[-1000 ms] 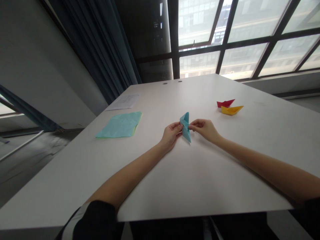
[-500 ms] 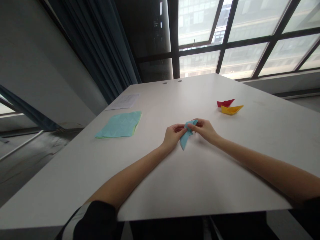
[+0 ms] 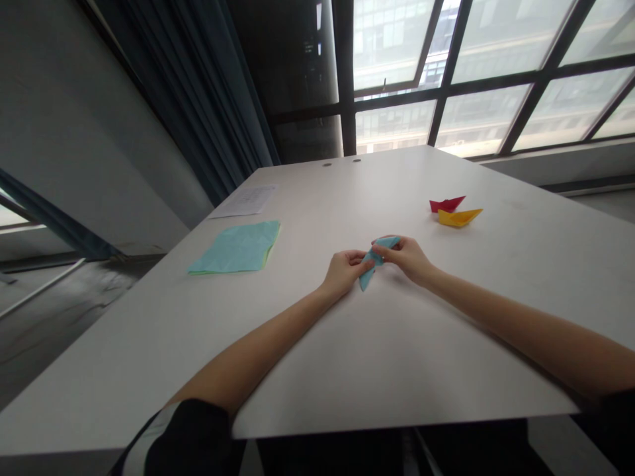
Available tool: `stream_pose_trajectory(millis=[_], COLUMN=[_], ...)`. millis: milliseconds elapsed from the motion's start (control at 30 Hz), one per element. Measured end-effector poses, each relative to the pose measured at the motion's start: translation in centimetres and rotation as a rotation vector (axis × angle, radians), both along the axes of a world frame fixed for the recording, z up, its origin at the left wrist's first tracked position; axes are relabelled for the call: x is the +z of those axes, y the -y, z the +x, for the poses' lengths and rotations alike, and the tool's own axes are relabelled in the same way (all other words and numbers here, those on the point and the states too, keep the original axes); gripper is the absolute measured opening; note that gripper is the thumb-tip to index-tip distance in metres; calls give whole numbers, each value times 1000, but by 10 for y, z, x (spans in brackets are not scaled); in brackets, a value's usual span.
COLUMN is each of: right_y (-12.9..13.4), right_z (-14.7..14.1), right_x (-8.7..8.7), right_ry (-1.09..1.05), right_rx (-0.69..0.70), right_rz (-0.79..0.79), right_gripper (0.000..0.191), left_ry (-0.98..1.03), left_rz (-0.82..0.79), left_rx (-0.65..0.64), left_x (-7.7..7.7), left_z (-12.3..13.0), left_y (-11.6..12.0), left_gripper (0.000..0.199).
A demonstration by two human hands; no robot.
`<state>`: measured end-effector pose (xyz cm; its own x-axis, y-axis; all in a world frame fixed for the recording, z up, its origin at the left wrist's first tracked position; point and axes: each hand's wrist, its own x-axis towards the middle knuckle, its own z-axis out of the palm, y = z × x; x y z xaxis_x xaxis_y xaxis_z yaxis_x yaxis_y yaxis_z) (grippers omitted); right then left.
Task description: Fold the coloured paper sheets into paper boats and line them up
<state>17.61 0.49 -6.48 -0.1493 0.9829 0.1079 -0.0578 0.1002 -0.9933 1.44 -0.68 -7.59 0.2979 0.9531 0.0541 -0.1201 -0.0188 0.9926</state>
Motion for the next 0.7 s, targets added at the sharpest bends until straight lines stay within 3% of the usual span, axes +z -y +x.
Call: stream_pose_trajectory(millis=[167, 433, 700], right_y=[1, -1, -7], right_z=[-1, 1, 7], right_x=[0, -4, -7], right_ry=[-19, -223, -131], right_rx=[1, 93, -10], right_rz=[38, -37, 35], right_gripper=[29, 22, 27], left_ry=[10, -33, -152], left_rz=[6, 26, 115], left_rx=[-41, -103, 24], left_x=[1, 6, -3], left_z=[0, -2, -5], left_y=[-1, -3, -4], left_gripper=[37, 40, 36])
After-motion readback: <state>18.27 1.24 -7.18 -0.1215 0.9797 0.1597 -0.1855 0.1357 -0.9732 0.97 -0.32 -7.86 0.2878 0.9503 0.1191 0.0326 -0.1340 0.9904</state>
